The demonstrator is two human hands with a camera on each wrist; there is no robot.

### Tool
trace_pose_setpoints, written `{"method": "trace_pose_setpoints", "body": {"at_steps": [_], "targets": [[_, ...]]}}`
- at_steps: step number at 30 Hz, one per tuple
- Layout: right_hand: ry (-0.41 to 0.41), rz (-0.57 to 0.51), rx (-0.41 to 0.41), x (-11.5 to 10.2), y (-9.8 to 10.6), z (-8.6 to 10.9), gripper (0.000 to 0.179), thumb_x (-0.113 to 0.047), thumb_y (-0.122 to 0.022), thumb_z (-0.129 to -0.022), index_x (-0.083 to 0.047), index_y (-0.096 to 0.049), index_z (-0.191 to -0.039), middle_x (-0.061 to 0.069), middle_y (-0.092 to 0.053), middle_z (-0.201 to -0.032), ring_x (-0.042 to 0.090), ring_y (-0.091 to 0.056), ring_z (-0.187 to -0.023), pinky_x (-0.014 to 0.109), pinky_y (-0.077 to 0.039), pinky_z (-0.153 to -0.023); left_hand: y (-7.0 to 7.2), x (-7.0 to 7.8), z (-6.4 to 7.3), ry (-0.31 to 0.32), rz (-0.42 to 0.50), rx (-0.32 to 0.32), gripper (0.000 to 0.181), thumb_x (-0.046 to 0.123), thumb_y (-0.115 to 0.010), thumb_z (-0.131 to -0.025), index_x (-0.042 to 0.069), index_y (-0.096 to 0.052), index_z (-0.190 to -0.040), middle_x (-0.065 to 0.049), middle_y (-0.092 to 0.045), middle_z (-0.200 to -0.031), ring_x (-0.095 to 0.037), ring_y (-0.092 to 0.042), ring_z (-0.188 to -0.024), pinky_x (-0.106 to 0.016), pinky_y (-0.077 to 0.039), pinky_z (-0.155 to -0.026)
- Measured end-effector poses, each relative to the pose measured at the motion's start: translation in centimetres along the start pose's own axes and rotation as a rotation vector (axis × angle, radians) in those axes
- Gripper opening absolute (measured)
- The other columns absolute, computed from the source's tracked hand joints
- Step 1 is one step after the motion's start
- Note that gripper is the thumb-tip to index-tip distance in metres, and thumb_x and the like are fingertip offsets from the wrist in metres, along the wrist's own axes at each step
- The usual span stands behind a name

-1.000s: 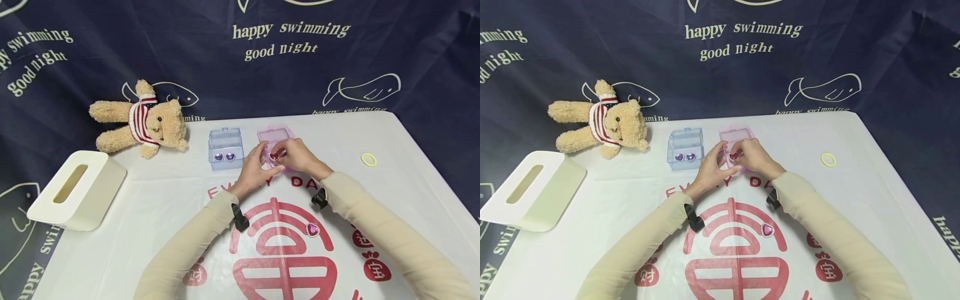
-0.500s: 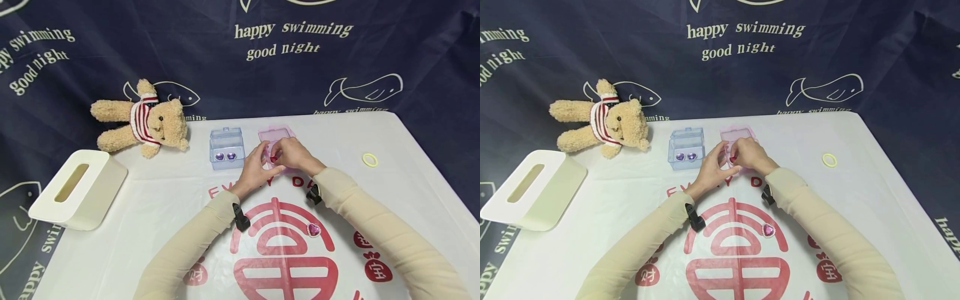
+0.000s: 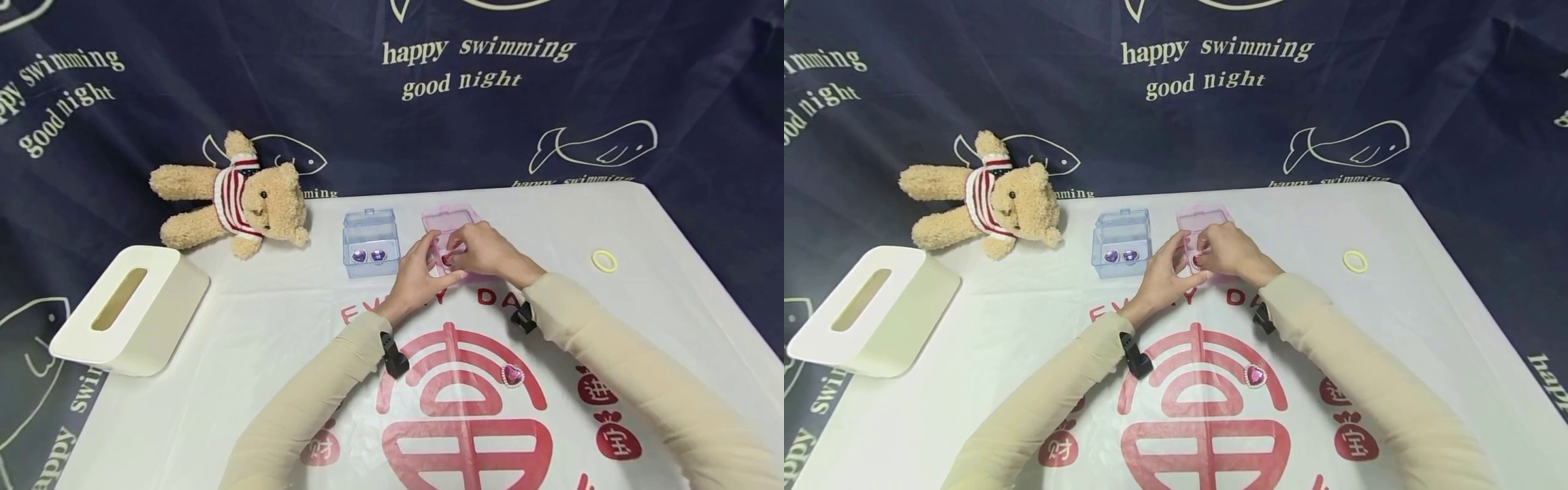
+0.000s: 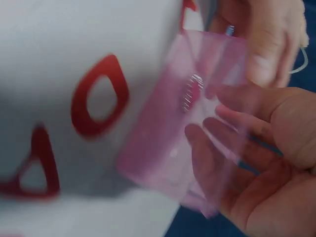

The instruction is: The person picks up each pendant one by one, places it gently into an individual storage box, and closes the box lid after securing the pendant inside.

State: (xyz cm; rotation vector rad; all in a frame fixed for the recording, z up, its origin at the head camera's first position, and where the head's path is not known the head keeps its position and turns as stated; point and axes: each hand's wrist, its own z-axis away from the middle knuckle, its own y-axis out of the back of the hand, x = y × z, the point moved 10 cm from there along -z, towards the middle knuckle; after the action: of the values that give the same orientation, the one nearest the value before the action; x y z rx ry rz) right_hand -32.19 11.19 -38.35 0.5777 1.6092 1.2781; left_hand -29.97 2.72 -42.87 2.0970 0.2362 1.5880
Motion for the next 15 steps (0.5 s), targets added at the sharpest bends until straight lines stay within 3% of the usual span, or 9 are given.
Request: {"method": "trace_pose_setpoints", "body": {"at_steps": [9,15], "targets": [[0.113,0.019,0.071,-1.6,4.2,5.0,0.018,-0.003,-0.066,-0.084,0.002,-0.071,-0.101,0.018,-0.073,-0.098,0.031,-0.07,-0.088,0.046,-0.058,-0.078,-0.1,-0.2,-0.1,0.025,0.013,-0.009,0.084,0.029,-0.083,-0.076,0.01,-0.037,-0.144,-0.015,-0.048,-0.142,-0.025,-0.05,-0.132,-0.026,-0.05,-0.1],[0.139,0.064,0.062,-2.0,4.9,8.9,0.018,-0.003,-0.07,-0.082,0.0,-0.072,-0.1,0.012,-0.073,-0.094,0.026,-0.069,-0.086,0.042,-0.058,-0.074,-0.2,-0.1,0.0,0.015,0.011,-0.003,0.085,0.031,-0.084,-0.075,0.01,-0.038,-0.144,-0.016,-0.049,-0.14,-0.024,-0.051,-0.13,-0.026,-0.05,-0.1]]}}
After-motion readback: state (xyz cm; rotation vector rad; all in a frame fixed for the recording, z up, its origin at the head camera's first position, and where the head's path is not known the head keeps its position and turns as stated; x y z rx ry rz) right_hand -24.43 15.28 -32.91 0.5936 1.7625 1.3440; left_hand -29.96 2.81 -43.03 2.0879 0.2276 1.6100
